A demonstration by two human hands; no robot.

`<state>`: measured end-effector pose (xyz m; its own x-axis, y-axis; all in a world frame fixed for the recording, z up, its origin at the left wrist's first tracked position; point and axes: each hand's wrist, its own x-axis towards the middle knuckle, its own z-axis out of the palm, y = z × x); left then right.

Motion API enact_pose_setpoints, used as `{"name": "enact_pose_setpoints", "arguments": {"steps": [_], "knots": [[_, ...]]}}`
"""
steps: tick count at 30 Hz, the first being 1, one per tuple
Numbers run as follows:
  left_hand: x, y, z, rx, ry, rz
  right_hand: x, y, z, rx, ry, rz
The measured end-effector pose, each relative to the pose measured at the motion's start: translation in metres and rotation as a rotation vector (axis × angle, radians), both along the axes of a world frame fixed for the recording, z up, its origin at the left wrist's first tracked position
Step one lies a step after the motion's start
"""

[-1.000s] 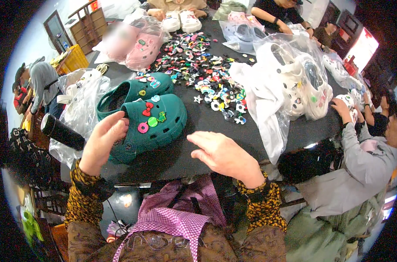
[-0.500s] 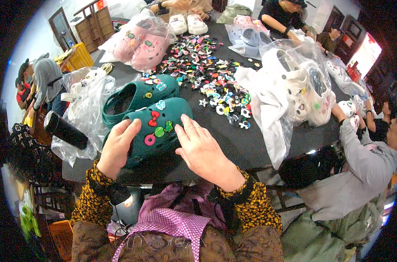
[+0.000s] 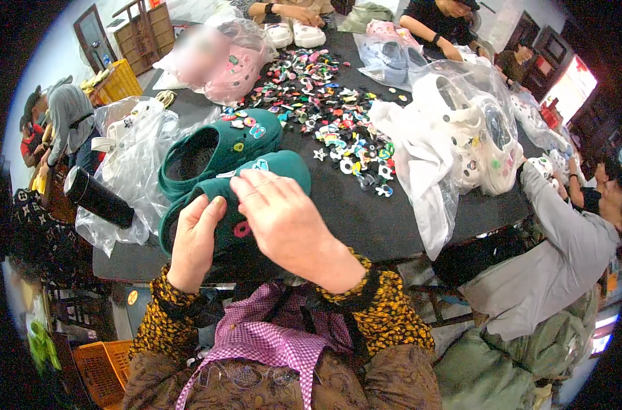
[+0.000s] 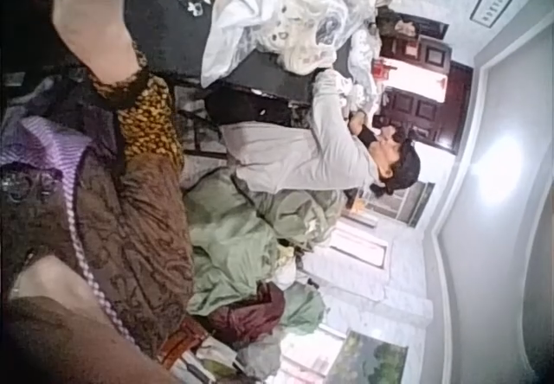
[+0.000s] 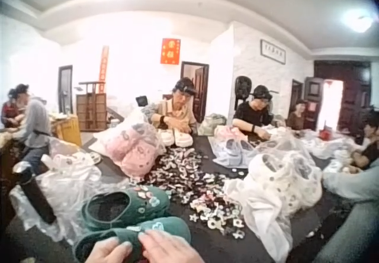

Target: Decorate clog-style shoes by inserting small charms into the ventilation holes.

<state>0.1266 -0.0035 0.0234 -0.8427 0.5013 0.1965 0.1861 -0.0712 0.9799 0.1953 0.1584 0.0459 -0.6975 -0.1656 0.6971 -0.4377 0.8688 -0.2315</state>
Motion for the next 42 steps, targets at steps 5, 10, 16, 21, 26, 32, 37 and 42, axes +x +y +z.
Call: {"name": "enact_pose_setpoints", "arguments": {"steps": [5, 10, 16, 21, 26, 32, 37, 42], "knots": [[0.001, 0.0, -0.007, 0.025, 0.009, 0.018, -0.005, -0.016, -0.017, 0.044, 0.103, -0.094], [-0.002, 0.0, -0.003, 0.019, 0.009, -0.003, -0.017, -0.017, -0.022, -0.068, 0.202, -0.089], [-0.007, 0.004, -0.001, 0.011, 0.056, -0.001, -0.055, -0.02, -0.018, -0.008, 0.323, -0.209], [-0.012, 0.003, -0.003, -0.007, 0.042, -0.009, -0.064, -0.02, -0.02, -0.063, 0.338, -0.19], [-0.012, 0.003, 0.0, 0.007, 0.015, -0.02, -0.067, -0.017, -0.025, -0.11, 0.379, -0.131], [-0.028, 0.003, -0.003, 0.04, -0.075, -0.068, -0.066, -0.015, -0.033, -0.136, 0.489, -0.012], [-0.024, 0.005, 0.003, 0.011, -0.035, -0.045, -0.054, -0.007, -0.02, -0.644, 0.202, -0.063], [-0.027, 0.008, -0.004, 0.092, -0.113, -0.069, -0.038, -0.006, -0.033, -0.273, 0.249, -0.034]]}}
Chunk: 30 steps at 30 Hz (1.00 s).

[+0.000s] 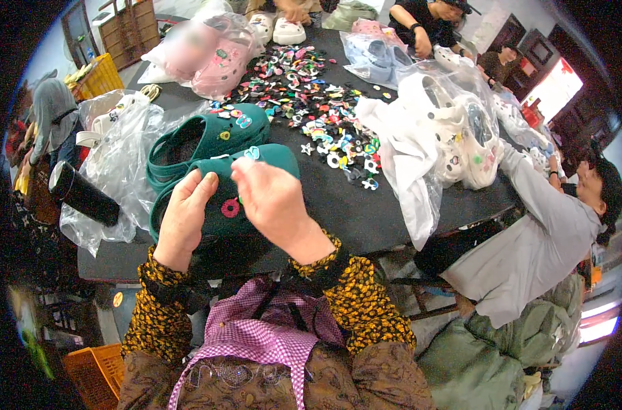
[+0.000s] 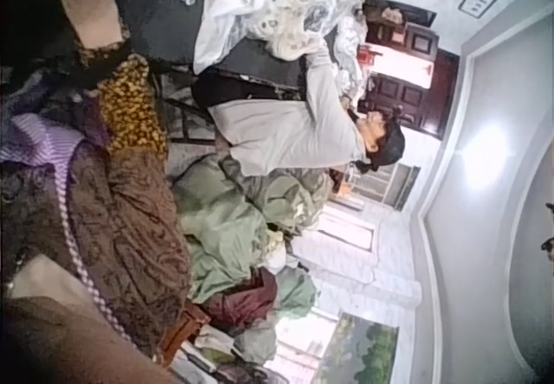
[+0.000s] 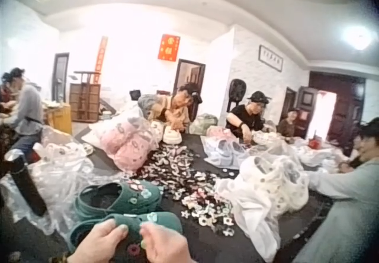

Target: Decorate clog-style shoes by inserting small charms into the ventilation holes.

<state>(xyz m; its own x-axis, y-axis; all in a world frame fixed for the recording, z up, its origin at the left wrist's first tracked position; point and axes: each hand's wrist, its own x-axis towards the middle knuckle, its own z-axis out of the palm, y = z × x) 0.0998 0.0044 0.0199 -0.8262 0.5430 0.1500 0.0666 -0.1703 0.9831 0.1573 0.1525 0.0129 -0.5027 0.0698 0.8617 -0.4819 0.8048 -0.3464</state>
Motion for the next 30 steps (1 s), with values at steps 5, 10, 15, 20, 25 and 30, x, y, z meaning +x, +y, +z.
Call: {"name": "enact_pose_setpoints", "arguments": {"steps": [5, 10, 15, 20, 25, 30], "knots": [[-0.006, -0.001, -0.003, 0.051, -0.063, -0.032, 0.002, -0.009, -0.013, 0.246, 0.029, -0.136], [-0.009, 0.001, -0.006, 0.061, -0.165, -0.025, -0.003, -0.007, -0.014, 0.253, 0.019, -0.21], [-0.007, 0.0, 0.0, 0.048, -0.173, -0.03, -0.006, -0.006, -0.014, 0.243, 0.043, -0.201], [-0.005, -0.001, 0.002, 0.052, -0.189, -0.032, -0.008, -0.005, -0.015, 0.182, 0.032, -0.171], [-0.007, -0.002, -0.003, 0.084, -0.212, -0.053, -0.006, -0.004, -0.013, 0.214, 0.068, -0.151], [-0.011, -0.004, -0.006, 0.068, -0.189, -0.055, -0.007, -0.002, -0.011, 0.268, 0.09, -0.14]]}}
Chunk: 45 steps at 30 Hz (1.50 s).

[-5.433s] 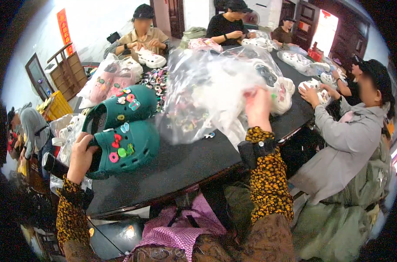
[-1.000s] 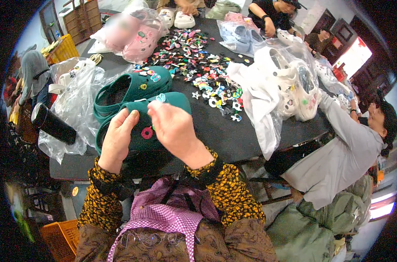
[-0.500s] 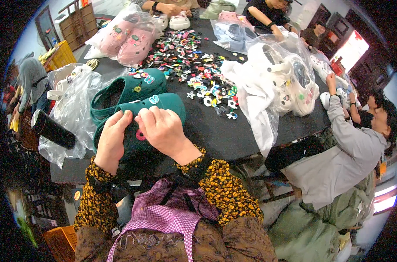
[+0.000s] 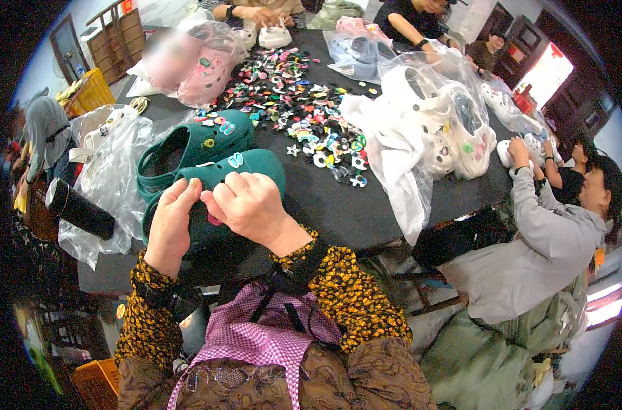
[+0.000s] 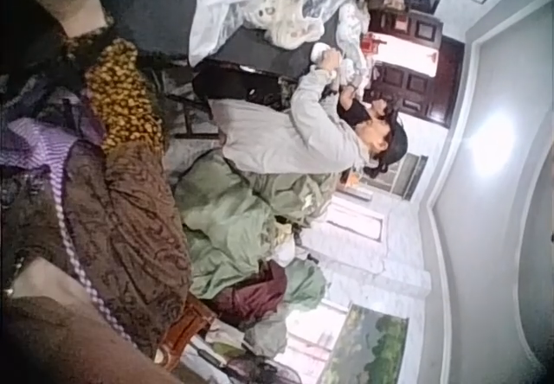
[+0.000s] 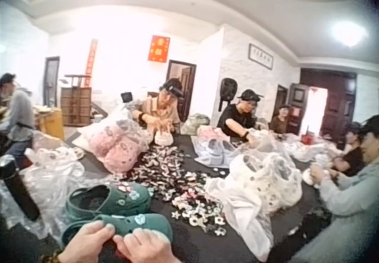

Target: Decorate clog-style shoes by inserting small charms into the ventilation holes.

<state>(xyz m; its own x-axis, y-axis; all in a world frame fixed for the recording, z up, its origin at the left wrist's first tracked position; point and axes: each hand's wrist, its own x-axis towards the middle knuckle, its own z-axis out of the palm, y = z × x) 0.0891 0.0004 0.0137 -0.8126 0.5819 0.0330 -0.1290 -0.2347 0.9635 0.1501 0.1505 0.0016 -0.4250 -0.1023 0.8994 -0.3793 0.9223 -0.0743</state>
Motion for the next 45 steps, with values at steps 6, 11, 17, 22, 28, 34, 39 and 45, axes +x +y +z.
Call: {"name": "enact_pose_setpoints", "arguments": {"steps": [6, 11, 17, 22, 28, 34, 39, 45], "knots": [[0.005, 0.005, 0.01, -0.033, -0.011, 0.049, -0.001, 0.006, -0.005, 0.0, 0.054, 0.059], [-0.001, 0.001, 0.006, -0.031, -0.048, -0.019, 0.0, 0.006, -0.001, -0.189, -0.019, 0.103], [0.019, 0.005, 0.016, -0.063, 0.144, -0.03, -0.026, 0.045, 0.036, -0.449, -0.157, 0.027], [0.022, 0.003, 0.012, -0.08, 0.213, -0.008, -0.036, 0.038, 0.038, -0.247, -0.309, 0.012], [0.02, 0.001, 0.011, -0.147, 0.279, 0.006, -0.044, 0.04, 0.035, 0.014, -0.238, 0.001], [0.023, 0.002, 0.014, -0.1, 0.222, 0.002, -0.042, 0.041, 0.035, -0.027, -0.269, 0.043], [0.022, 0.002, 0.012, -0.114, 0.234, 0.008, -0.039, 0.037, 0.038, -0.073, -0.38, 0.001], [0.02, 0.002, 0.013, -0.168, 0.256, 0.02, -0.041, 0.038, 0.03, -0.025, -0.172, 0.037]]}}
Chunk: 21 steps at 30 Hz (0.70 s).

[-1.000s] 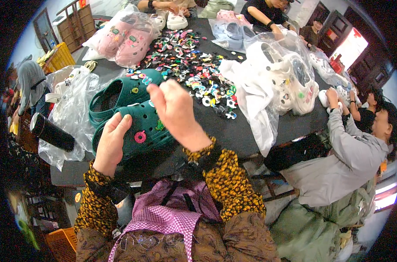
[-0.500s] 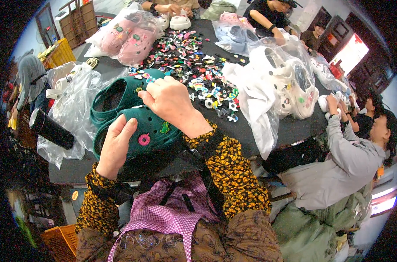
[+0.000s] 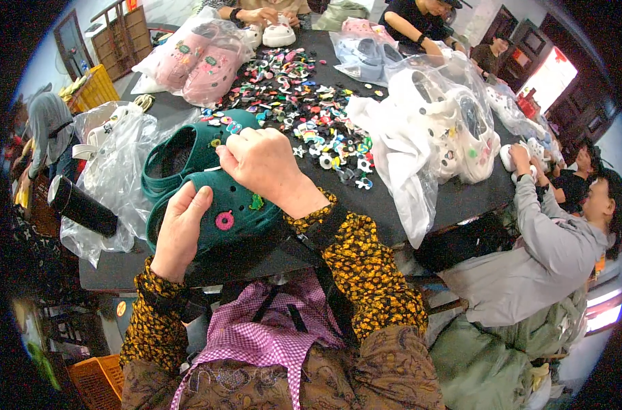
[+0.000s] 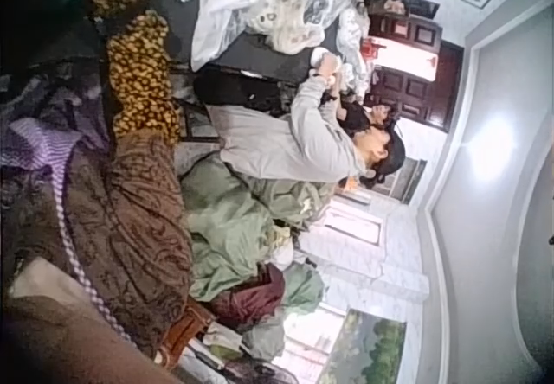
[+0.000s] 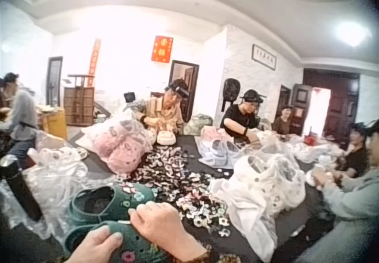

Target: Decorate clog-style shoes by inserting small charms into the ventilation holes.

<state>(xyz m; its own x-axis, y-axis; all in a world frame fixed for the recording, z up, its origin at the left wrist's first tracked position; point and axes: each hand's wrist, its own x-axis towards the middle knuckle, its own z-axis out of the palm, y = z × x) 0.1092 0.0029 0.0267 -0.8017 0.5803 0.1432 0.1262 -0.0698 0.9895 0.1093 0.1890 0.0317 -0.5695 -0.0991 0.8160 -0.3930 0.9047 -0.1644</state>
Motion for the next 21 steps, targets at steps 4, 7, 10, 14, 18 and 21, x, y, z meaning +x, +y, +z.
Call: {"name": "enact_pose_setpoints", "arguments": {"steps": [4, 7, 10, 14, 18, 21], "knots": [[-0.004, 0.0, -0.005, 0.048, -0.044, -0.007, 0.001, -0.003, -0.001, 0.048, 0.137, -0.02], [-0.009, 0.001, -0.007, 0.036, -0.025, 0.009, 0.004, -0.004, -0.004, 0.037, 0.175, 0.017], [-0.007, 0.004, 0.001, 0.109, -0.079, -0.008, 0.007, 0.005, -0.004, 0.012, 0.142, 0.022], [-0.008, 0.002, 0.0, 0.006, 0.054, -0.015, -0.007, 0.043, 0.011, -0.337, -0.03, -0.123], [-0.021, -0.008, -0.005, -0.13, 0.142, -0.008, -0.02, 0.071, -0.004, -0.266, -0.199, -0.259], [-0.018, -0.01, 0.007, -0.16, 0.192, -0.009, -0.022, 0.091, -0.016, -0.172, -0.264, -0.3]]}}
